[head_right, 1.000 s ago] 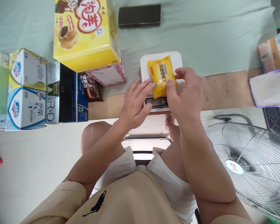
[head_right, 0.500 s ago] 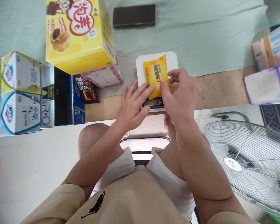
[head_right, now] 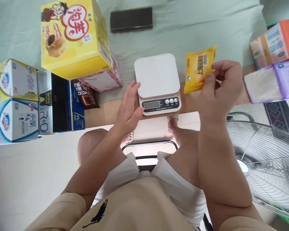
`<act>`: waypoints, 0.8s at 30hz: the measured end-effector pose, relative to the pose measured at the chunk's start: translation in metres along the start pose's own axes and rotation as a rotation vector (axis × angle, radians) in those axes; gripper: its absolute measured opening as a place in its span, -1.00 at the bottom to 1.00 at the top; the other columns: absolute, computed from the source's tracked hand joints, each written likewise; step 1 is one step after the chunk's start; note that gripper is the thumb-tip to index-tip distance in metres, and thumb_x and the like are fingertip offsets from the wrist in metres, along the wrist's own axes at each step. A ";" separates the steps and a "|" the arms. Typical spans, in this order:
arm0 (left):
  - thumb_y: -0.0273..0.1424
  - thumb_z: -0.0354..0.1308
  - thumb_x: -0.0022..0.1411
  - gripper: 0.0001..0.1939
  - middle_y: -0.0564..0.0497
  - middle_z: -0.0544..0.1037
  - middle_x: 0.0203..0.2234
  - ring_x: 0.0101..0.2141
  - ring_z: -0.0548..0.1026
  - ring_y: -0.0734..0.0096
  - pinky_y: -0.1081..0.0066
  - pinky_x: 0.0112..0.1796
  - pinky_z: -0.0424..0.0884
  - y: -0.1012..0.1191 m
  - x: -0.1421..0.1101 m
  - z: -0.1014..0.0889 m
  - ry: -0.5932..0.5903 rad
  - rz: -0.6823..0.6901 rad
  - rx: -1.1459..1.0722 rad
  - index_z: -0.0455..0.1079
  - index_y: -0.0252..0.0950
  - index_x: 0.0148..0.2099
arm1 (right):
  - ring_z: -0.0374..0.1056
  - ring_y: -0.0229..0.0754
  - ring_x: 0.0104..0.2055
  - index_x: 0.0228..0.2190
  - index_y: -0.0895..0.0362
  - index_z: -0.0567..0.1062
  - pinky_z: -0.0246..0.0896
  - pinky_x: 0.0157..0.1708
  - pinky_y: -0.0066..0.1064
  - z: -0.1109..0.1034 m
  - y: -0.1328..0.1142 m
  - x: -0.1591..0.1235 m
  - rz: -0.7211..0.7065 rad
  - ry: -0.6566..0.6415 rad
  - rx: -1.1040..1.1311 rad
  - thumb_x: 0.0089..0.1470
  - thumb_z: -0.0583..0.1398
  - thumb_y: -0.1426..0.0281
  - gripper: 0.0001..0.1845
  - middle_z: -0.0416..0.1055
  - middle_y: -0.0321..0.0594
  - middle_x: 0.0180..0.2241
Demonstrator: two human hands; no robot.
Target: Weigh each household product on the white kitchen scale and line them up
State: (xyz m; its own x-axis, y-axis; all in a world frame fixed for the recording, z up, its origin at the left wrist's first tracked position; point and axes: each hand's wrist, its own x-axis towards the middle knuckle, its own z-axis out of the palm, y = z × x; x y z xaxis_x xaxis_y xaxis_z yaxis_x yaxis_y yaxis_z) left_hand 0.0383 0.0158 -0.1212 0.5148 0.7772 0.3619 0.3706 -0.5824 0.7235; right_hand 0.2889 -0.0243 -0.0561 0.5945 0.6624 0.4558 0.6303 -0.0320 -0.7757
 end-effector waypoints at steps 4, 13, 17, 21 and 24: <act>0.16 -0.21 0.45 -0.26 -0.18 0.16 0.48 0.50 0.10 -0.03 -0.01 0.44 0.12 -0.006 -0.002 0.004 0.026 -0.069 -0.106 -0.06 -0.09 0.49 | 0.38 -0.17 -0.19 -0.18 0.07 0.46 0.34 -0.16 -0.23 -0.005 0.020 -0.001 0.042 -0.158 -0.129 0.12 0.07 0.58 -0.72 0.38 -0.17 -0.27; 0.14 -0.21 0.46 -0.28 -0.19 0.24 0.45 0.49 0.15 -0.05 -0.05 0.39 0.24 -0.001 0.000 0.006 0.019 -0.088 -0.157 -0.05 -0.08 0.48 | 0.44 -0.02 0.15 0.13 0.07 0.45 0.37 0.20 0.04 0.007 0.022 -0.006 0.146 -0.398 -0.280 0.09 0.18 0.47 -0.46 0.50 -0.05 0.11; 0.13 -0.18 0.46 -0.27 -0.25 0.23 0.44 0.49 0.14 -0.06 -0.06 0.40 0.22 0.002 -0.005 0.001 0.027 -0.087 -0.161 -0.02 -0.14 0.48 | 0.45 0.01 0.17 0.08 0.01 0.48 0.35 0.26 0.10 0.012 0.009 -0.007 0.113 -0.435 -0.273 0.02 0.18 0.52 -0.45 0.52 -0.10 0.12; 0.12 -0.16 0.45 -0.26 -0.28 0.22 0.44 0.49 0.12 -0.06 -0.07 0.44 0.14 0.007 -0.015 -0.006 0.052 -0.136 -0.211 0.00 -0.19 0.47 | 0.45 -0.01 0.14 0.04 -0.02 0.50 0.41 0.20 0.08 0.018 0.011 -0.011 0.072 -0.437 -0.181 0.00 0.18 0.52 -0.46 0.52 -0.15 0.07; 0.14 -0.17 0.44 -0.26 -0.30 0.22 0.44 0.49 0.12 -0.07 -0.08 0.45 0.12 0.010 -0.022 -0.011 0.083 -0.198 -0.228 0.02 -0.20 0.45 | 0.47 -0.04 0.07 0.02 -0.03 0.54 0.44 0.13 0.05 0.023 0.012 -0.015 0.111 -0.444 -0.129 0.00 0.19 0.54 -0.47 0.53 -0.15 0.03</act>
State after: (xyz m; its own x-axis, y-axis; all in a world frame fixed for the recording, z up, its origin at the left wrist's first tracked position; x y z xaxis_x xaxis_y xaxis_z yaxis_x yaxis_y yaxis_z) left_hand 0.0225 -0.0047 -0.1153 0.3816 0.8924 0.2406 0.2699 -0.3566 0.8944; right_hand 0.2764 -0.0178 -0.0821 0.4085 0.9048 0.1203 0.6483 -0.1949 -0.7360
